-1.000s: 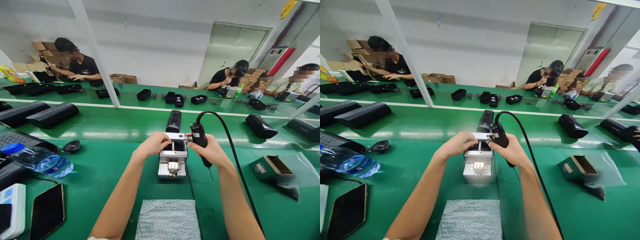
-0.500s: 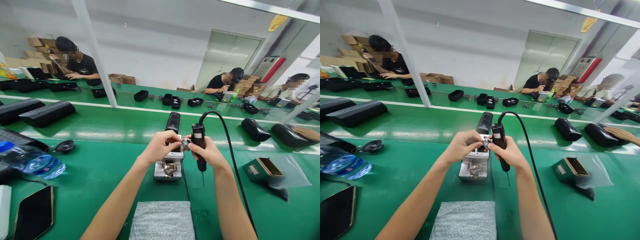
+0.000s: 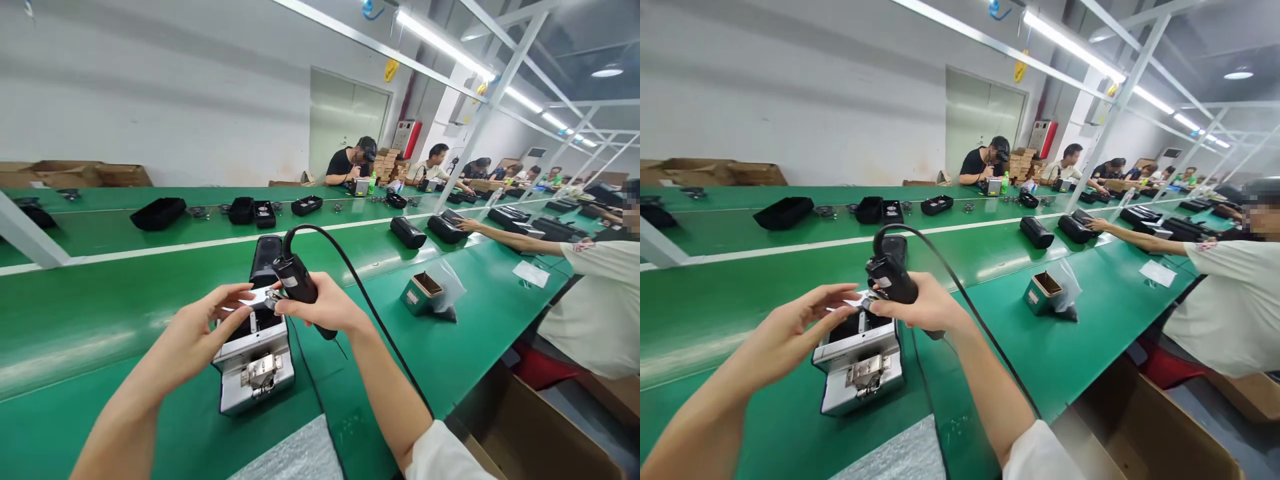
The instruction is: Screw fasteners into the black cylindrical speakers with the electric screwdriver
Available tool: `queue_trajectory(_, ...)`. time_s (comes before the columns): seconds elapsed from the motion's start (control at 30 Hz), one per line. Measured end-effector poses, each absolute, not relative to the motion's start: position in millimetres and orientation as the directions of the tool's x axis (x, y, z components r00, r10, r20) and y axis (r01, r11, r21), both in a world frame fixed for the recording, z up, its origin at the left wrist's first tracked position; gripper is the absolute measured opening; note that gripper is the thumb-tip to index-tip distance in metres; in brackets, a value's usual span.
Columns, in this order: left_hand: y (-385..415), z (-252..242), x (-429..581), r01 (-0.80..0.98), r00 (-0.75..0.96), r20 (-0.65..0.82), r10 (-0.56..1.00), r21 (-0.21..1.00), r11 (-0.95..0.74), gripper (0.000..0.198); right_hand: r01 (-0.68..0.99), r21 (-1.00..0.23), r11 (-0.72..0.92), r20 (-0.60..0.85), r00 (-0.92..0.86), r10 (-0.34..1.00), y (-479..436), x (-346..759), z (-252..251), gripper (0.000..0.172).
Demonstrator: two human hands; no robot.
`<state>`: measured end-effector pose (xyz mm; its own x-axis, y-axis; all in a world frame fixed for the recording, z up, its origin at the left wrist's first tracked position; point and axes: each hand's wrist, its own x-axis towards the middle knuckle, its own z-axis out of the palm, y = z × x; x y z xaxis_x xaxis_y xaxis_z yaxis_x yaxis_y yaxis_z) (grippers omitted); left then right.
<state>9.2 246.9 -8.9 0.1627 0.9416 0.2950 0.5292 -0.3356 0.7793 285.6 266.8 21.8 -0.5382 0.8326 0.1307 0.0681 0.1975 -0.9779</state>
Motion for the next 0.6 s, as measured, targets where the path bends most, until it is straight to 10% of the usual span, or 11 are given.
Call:
queue_trajectory(0.27,213,17,61,0.204,0.235,0.264,0.936,0.928,-0.313,0.074,0.186,-0.91,0.37,0.242,-0.487,0.839,248,270,20,0.045)
queue_trajectory(0.43,197,18,25,0.479,-0.03,0.18,0.983,0.866,-0.144,0.098,0.172,-0.893,0.416,0.307,-0.444,0.842,241,291,34,0.042)
queue_trajectory(0.6,173,-25,-71,0.861,-0.268,0.217,0.939,0.491,0.132,0.074,0.072,-0.89,0.449,0.403,-0.332,0.853,239,319,47,0.048)
